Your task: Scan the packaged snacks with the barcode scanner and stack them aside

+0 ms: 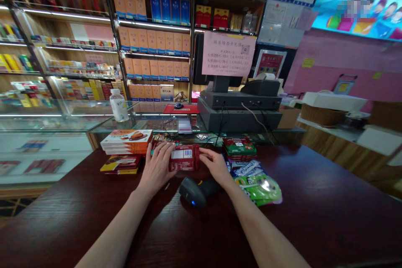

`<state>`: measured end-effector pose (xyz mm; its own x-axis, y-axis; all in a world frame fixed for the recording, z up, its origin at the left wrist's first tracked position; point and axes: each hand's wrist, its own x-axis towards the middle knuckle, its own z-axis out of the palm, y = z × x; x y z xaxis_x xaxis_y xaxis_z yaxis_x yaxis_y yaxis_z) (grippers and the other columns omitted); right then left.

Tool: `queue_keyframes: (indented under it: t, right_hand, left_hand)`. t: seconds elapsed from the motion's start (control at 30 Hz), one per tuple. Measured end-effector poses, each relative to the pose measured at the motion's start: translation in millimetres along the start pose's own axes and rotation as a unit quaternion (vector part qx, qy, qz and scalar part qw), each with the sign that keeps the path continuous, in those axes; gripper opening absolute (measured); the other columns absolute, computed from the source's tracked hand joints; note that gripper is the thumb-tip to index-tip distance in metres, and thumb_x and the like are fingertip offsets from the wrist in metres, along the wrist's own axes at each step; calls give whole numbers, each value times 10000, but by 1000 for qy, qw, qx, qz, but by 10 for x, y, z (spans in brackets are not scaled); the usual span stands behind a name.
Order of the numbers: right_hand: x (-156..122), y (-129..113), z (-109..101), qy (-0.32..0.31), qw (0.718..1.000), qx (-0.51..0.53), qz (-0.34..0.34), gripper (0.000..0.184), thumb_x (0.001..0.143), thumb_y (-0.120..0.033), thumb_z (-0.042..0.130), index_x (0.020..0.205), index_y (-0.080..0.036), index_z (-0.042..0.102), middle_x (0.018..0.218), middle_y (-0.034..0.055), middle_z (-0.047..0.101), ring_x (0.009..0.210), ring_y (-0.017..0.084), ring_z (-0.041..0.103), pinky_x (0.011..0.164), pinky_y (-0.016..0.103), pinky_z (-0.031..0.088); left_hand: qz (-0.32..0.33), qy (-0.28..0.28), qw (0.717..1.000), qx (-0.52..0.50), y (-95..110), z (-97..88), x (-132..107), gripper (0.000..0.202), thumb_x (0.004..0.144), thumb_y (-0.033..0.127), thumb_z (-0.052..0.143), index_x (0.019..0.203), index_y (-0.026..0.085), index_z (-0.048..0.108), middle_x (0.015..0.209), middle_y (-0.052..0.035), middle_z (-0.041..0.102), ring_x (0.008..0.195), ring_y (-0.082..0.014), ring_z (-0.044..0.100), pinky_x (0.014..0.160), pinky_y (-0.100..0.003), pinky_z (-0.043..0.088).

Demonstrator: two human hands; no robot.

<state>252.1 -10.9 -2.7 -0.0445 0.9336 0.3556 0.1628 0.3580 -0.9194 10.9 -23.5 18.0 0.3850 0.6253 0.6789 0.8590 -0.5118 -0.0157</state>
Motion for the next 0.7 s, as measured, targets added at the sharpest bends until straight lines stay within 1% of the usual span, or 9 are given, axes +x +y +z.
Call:
queue_keyframes:
  t: [0.13, 0.33, 0.53, 0.7]
  right_hand:
    - [-9, -40, -87, -25, 999, -25, 16, 459, 849, -360, 626, 1267, -170, 640, 1064, 84, 772, 1042, 247, 710, 985, 433, 520]
    - [-26, -121, -260, -55, 991, -118, -7, 436, 862, -291, 601, 1282, -173, 622, 1077, 81, 770, 1040, 232, 710, 997, 417, 503]
    - [-85, -265, -448, -92, 968, -235, -16, 418, 872, -274, 587, 1281, -200, 627, 1115, 68, 761, 1038, 245, 701, 970, 421, 496]
    - [-196, -362, -587, -130, 947, -293, -17, 438, 870, -268, 577, 1302, -206, 619, 1166, 73, 742, 1112, 261, 668, 1003, 433, 472]
  left_hand:
    - [2, 1, 1000, 4, -49, -10, -33, 706, 794, 310, 695, 1436, 219, 415, 1417, -104, 565, 1351, -297, 458, 1237, -557, 65]
    - [3, 17, 1000, 9, -138, 4, -84, 714, 791, 288, 697, 1437, 215, 404, 1420, -111, 557, 1349, -296, 459, 1233, -565, 52]
    - [6, 33, 999, 18, -213, 11, -130, 709, 804, 295, 682, 1445, 214, 390, 1422, -125, 552, 1358, -305, 451, 1224, -582, 50]
    - [4, 46, 999, 24, -256, 6, -153, 675, 817, 295, 656, 1438, 217, 404, 1415, -126, 560, 1359, -303, 455, 1226, -581, 37]
